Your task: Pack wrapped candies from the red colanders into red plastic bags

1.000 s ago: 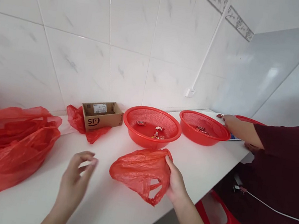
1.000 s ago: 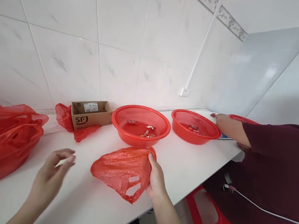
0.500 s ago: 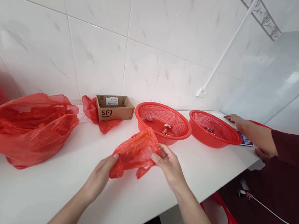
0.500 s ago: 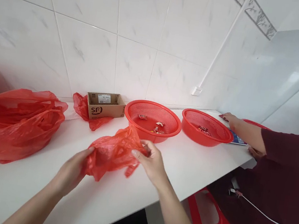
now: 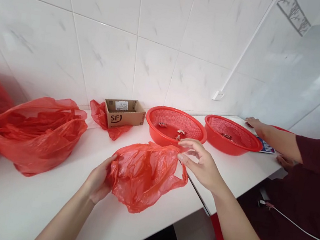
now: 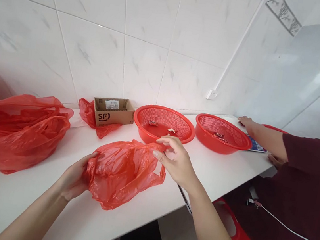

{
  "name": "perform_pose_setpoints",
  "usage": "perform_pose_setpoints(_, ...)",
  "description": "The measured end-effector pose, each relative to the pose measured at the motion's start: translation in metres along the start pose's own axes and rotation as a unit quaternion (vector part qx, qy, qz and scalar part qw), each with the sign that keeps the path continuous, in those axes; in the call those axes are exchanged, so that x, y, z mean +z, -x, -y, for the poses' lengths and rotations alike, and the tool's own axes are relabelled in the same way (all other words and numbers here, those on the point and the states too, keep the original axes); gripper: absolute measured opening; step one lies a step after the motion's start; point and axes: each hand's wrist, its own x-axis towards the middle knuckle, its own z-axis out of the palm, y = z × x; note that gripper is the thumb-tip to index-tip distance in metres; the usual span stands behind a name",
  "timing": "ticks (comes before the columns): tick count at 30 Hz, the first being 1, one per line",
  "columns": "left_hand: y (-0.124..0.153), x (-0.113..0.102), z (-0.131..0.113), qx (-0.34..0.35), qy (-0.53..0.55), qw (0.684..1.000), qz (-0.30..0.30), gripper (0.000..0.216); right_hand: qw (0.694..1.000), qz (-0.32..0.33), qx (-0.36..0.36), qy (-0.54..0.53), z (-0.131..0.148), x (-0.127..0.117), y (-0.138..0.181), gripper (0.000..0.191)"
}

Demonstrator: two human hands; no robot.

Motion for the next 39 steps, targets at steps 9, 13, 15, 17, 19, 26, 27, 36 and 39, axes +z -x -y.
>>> perform_pose_setpoints(9,0.009,0.001,-0.006,0.156,-0.192,0.968,-0.045,0.082,0.908,0.098,0.025,0.405,-0.052,0.001,-0.039,0.025)
perform_pose_setpoints(13,0.011,-0.007,-0.019,0.185,-0.208,0.96,-0.035,0.087,0.936,0.154,0.045,0.314,-0.031,-0.004,-0.021,0.03)
perform_pose_setpoints(15,0.013,-0.013,-0.028,0.165,-0.151,0.975,-0.017,0.077,0.951,0.209,0.077,0.213,-0.023,-0.012,-0.022,0.042)
perform_pose_setpoints(17,0.016,-0.016,-0.035,0.124,-0.103,0.987,-0.01,0.071,0.955,0.225,0.105,0.163,-0.025,-0.021,-0.032,0.047)
perform_pose_setpoints(19,0.022,-0.016,-0.038,0.073,-0.071,0.995,0.014,0.064,0.947,0.216,0.129,0.201,-0.037,-0.027,-0.048,0.046)
perform_pose_setpoints(26,0.033,-0.01,-0.029,0.028,-0.044,0.991,0.121,0.042,0.828,0.386,0.149,0.38,-0.08,-0.006,-0.07,0.06)
perform_pose_setpoints(27,0.032,-0.011,-0.028,0.025,-0.046,0.99,0.129,0.041,0.825,0.382,0.148,0.389,-0.081,-0.001,-0.069,0.052)
perform_pose_setpoints(36,0.033,-0.007,-0.027,0.031,-0.042,0.989,0.137,0.038,0.823,0.389,0.136,0.39,-0.09,-0.01,-0.073,0.009)
perform_pose_setpoints(39,0.034,-0.004,-0.025,0.029,-0.046,0.99,0.128,0.038,0.815,0.384,0.148,0.408,-0.094,-0.012,-0.074,0.019)
